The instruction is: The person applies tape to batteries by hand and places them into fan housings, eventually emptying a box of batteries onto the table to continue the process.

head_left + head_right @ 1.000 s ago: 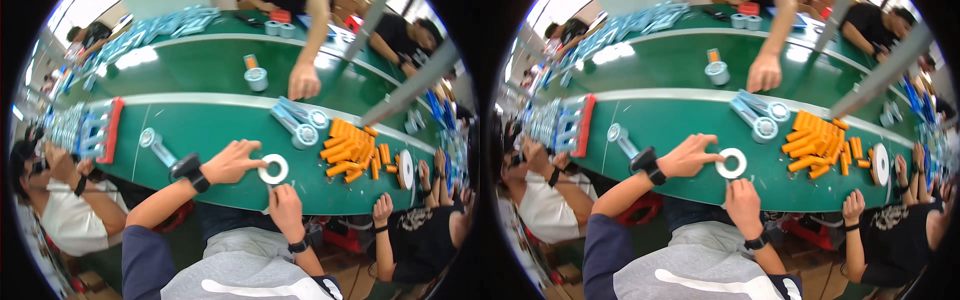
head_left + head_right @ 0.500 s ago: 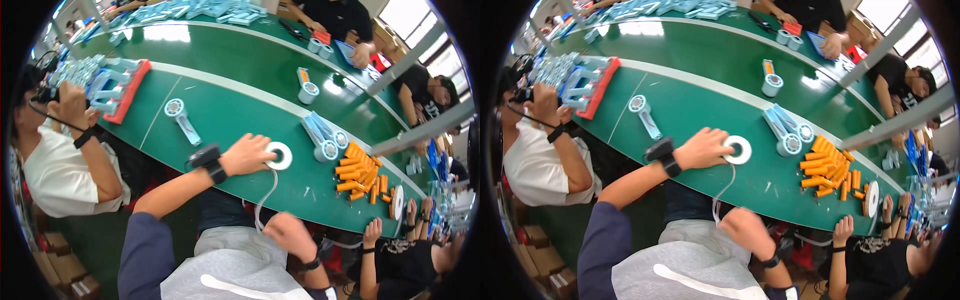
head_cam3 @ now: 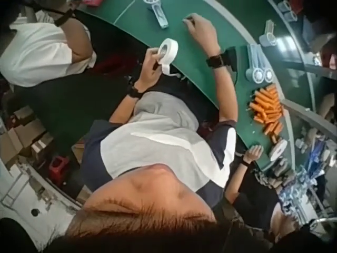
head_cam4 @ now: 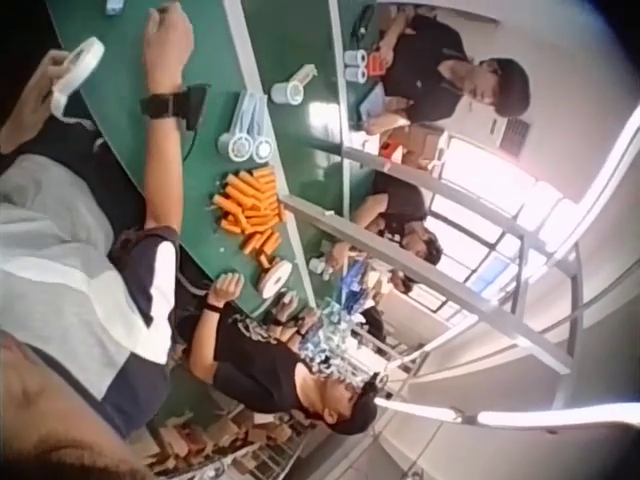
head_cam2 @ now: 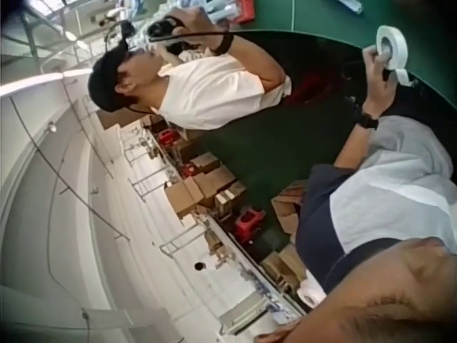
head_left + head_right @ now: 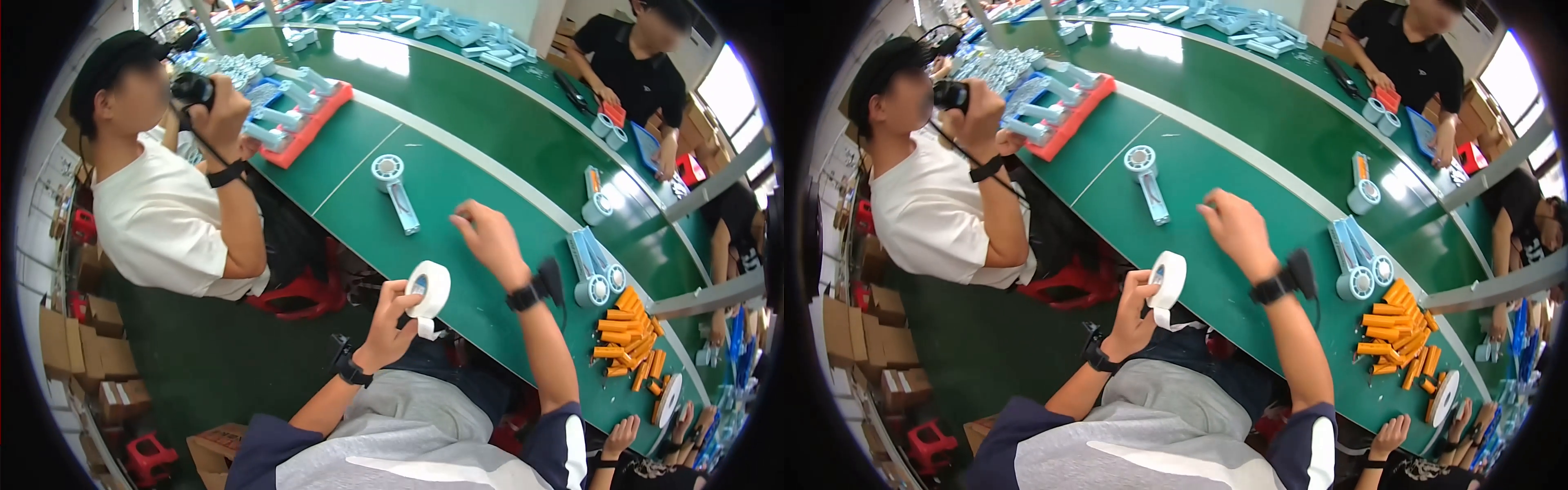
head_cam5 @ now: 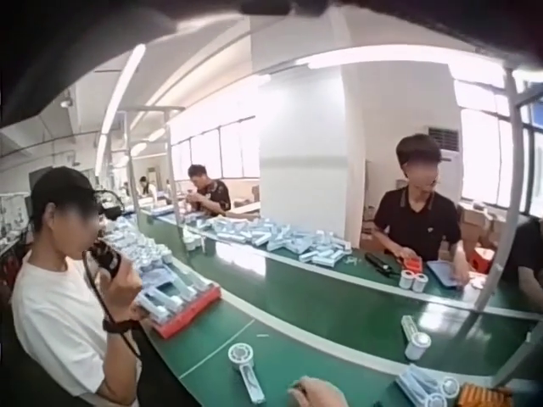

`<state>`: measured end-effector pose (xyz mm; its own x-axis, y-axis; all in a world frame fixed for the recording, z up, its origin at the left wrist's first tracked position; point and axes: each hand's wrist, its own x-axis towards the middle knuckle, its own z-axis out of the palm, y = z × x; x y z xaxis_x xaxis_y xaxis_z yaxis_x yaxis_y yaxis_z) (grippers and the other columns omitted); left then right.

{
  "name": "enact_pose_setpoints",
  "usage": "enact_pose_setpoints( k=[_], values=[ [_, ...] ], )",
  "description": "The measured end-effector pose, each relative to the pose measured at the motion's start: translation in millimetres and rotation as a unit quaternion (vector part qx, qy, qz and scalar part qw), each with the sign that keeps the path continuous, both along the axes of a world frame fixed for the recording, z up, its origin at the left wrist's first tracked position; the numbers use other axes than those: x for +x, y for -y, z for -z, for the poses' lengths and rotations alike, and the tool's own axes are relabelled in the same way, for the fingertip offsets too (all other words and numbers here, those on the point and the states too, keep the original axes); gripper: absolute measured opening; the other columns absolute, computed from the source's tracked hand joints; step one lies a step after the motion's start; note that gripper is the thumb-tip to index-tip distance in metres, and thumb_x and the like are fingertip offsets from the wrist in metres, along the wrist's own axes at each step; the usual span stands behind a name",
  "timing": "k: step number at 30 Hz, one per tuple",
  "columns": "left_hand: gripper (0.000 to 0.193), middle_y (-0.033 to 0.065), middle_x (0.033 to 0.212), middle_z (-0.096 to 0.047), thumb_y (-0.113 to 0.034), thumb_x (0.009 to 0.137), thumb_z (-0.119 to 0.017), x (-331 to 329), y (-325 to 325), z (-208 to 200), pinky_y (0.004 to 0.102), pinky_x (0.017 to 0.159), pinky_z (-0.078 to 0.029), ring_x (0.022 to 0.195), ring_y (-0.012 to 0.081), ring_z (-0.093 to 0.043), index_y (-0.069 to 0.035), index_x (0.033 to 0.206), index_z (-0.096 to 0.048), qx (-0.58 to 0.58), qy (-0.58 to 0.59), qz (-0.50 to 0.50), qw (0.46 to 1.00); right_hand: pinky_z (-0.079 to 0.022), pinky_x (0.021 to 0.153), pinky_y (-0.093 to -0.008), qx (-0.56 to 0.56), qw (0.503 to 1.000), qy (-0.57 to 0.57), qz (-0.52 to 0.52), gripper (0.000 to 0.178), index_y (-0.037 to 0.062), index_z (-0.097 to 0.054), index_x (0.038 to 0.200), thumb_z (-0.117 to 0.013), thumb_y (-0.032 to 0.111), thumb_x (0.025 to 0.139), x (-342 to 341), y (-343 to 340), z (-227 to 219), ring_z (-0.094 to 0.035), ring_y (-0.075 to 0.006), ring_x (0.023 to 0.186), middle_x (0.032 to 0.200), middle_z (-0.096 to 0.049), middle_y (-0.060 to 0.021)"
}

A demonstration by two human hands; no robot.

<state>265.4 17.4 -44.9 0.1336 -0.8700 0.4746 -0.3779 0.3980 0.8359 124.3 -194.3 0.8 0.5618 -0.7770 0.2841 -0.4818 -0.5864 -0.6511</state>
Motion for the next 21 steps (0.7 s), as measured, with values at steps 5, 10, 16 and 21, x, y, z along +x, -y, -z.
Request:
enact_pose_setpoints(
  k=[5,10,16,21],
  values=[
    [0.036,0.0136,0.124,-0.049,-0.001,0.083,-0.073,34.2,-27.2,6.4,0.0342,0.095,-0.045,0.109,0.0266,-0.056,-0.002,0.116,-0.059,0.063,-0.104,-0.077,0.990,-0.054,0.070,-0.0464,0.018,0.995,-0.099,0.005,0.034,0.0008,-0.061,0.101,-0.067,0.033,0.092,86.2,-11.8,5.2,-0.067,-0.0389,0.081,0.091,-0.069,-0.0192],
    [0.036,0.0101,0.124,-0.051,0.001,0.085,-0.074,30.0,-24.2,3.9,0.0331,0.099,-0.045,0.113,0.0209,-0.056,0.002,0.116,-0.057,0.126,-0.216,-0.059,0.967,-0.055,0.075,-0.0466,-0.047,0.991,-0.105,0.067,0.032,0.0001,-0.057,0.091,-0.070,0.029,0.088,60.4,-27.4,27.2,-0.066,-0.0386,0.085,0.094,-0.067,-0.0187],
    [0.043,0.0147,0.134,-0.056,-0.001,0.086,-0.075,-12.9,8.6,15.9,0.0352,0.102,-0.046,0.123,0.0249,-0.058,0.000,0.124,-0.055,0.115,-0.172,0.123,0.971,-0.053,0.083,-0.0420,-0.109,0.978,-0.032,0.172,0.028,0.0018,-0.065,0.107,-0.072,0.021,0.088,-79.3,-90.9,-4.7,-0.064,-0.0357,0.096,0.098,-0.066,-0.0176],
    [0.027,0.0224,0.145,-0.046,0.002,0.077,-0.079,-67.4,43.1,0.2,0.0383,0.100,-0.051,0.126,0.0335,-0.058,0.002,0.100,-0.066,0.104,-0.060,0.214,0.970,-0.052,0.067,-0.0428,0.016,0.759,-0.068,0.647,0.029,0.0028,-0.061,0.105,-0.069,0.028,0.094,-222.2,-159.0,-7.3,-0.067,-0.0369,0.071,0.077,-0.068,-0.0164]
  ],
)
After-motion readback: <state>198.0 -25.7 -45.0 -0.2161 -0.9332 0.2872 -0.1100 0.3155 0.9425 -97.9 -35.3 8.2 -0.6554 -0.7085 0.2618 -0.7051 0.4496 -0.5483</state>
